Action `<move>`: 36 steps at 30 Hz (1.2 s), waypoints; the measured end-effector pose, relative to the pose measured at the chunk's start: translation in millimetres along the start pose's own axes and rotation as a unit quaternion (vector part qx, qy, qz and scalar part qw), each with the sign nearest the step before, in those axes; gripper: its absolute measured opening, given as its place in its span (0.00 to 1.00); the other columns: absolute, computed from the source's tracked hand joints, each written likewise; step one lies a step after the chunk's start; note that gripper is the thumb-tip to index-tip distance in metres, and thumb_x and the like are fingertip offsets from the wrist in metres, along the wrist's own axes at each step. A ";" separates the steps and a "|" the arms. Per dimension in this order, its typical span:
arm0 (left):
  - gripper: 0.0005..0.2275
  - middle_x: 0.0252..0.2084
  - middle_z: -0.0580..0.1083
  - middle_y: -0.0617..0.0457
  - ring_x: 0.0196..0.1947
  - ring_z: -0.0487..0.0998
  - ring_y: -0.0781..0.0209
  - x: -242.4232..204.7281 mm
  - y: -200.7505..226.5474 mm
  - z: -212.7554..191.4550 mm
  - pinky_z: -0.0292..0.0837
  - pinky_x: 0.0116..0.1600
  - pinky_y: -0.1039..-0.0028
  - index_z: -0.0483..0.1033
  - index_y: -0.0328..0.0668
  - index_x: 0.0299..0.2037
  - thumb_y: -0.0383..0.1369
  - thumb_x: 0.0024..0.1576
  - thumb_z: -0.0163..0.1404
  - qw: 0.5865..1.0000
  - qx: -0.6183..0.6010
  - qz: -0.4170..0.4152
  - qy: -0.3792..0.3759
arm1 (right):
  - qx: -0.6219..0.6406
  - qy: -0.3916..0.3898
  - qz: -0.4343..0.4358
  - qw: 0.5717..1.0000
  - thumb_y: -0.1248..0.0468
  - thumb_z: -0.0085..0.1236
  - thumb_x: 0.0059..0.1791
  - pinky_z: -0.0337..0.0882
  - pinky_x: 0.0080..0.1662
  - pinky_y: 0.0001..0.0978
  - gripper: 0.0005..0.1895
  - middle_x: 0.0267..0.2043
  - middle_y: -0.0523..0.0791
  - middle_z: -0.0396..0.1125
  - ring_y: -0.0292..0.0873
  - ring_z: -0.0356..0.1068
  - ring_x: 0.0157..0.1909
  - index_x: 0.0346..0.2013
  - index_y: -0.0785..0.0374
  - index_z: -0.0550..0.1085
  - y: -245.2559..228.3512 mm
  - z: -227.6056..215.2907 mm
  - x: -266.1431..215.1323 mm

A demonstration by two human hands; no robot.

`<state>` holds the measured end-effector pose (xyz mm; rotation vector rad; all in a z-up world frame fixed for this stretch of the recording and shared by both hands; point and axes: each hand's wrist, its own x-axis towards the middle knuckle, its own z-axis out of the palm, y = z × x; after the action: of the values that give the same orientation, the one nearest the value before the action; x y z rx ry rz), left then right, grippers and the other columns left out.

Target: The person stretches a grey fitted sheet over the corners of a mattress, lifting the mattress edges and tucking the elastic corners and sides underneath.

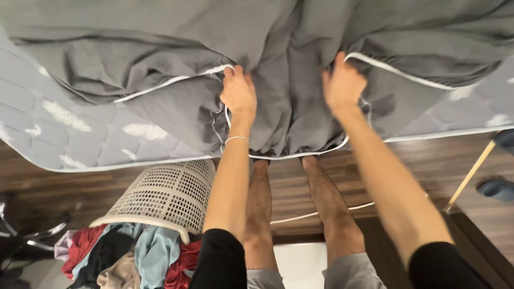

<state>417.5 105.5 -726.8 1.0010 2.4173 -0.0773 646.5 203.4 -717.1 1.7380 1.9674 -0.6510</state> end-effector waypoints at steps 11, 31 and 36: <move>0.12 0.44 0.74 0.52 0.42 0.77 0.44 -33.6 -55.6 -50.8 0.72 0.41 0.57 0.77 0.44 0.44 0.43 0.66 0.46 0.975 -0.189 -0.026 0.111 | 0.352 0.127 -0.052 0.926 0.58 0.61 0.60 0.64 0.37 0.35 0.15 0.27 0.50 0.65 0.42 0.60 0.32 0.38 0.69 0.75 88.4 -20.4 -51.1; 0.11 0.43 0.71 0.46 0.37 0.73 0.47 -117.6 -97.8 -55.8 0.68 0.44 0.62 0.77 0.33 0.43 0.35 0.66 0.50 0.968 -0.238 -0.021 0.074 | 0.453 0.145 -0.016 0.879 0.63 0.63 0.57 0.68 0.46 0.27 0.09 0.36 0.43 0.73 0.34 0.67 0.40 0.43 0.68 0.79 92.8 -23.6 -134.2; 0.09 0.41 0.76 0.46 0.44 0.76 0.54 -98.9 -151.4 -90.0 0.70 0.52 0.66 0.82 0.37 0.42 0.35 0.60 0.61 0.946 -0.303 0.033 0.107 | 0.418 0.175 -0.002 0.891 0.64 0.64 0.56 0.67 0.56 0.31 0.10 0.47 0.46 0.74 0.39 0.70 0.51 0.50 0.67 0.78 118.5 -54.4 -141.7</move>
<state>334.5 -46.3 -622.5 0.8205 2.3498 0.7878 780.3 136.7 -595.8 2.4820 2.0670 -1.4280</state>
